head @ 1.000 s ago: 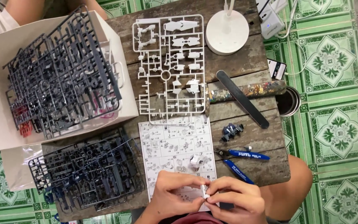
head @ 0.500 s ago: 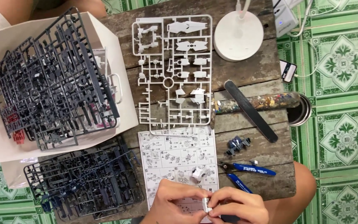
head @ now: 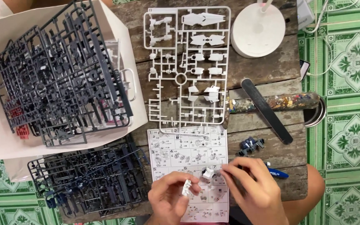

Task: Assembling a plastic model kit by cutting parts from sprues and joining them together following instructions.

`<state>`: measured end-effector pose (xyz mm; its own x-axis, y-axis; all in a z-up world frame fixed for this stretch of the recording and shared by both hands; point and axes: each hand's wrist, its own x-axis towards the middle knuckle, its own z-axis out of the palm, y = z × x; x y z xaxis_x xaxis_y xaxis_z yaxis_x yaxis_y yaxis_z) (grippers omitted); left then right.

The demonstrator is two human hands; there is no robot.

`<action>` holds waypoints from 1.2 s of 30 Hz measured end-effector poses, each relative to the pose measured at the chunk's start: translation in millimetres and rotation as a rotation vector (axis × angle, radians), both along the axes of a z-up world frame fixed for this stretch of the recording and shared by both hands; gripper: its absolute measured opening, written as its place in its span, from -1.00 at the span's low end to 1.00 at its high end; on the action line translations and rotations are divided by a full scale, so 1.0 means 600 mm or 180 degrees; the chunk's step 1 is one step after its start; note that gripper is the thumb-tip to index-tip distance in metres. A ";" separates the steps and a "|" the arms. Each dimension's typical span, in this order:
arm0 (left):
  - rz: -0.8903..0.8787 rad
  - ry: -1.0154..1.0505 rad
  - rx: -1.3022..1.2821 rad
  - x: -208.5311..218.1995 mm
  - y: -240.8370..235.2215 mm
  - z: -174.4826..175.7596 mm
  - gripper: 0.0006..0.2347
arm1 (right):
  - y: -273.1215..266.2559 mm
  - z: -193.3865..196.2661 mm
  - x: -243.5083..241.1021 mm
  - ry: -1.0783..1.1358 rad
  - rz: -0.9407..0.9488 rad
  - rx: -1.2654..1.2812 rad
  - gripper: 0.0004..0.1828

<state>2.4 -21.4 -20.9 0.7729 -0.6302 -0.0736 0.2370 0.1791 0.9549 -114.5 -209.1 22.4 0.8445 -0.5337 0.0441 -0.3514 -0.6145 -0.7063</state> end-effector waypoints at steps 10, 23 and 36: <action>-0.0265 -0.0815 0.0774 0.021 -0.014 0.032 -0.74 | -0.007 -0.013 0.044 0.0580 0.0543 -0.0825 -0.76; -0.0695 -0.0929 0.1230 0.038 -0.010 0.024 -0.68 | -0.083 0.000 0.142 0.0266 0.0614 -0.1658 -0.86; -0.0507 0.0496 0.1110 0.035 0.001 0.013 -0.65 | -0.076 0.019 0.057 0.0121 0.0375 -0.1101 -0.79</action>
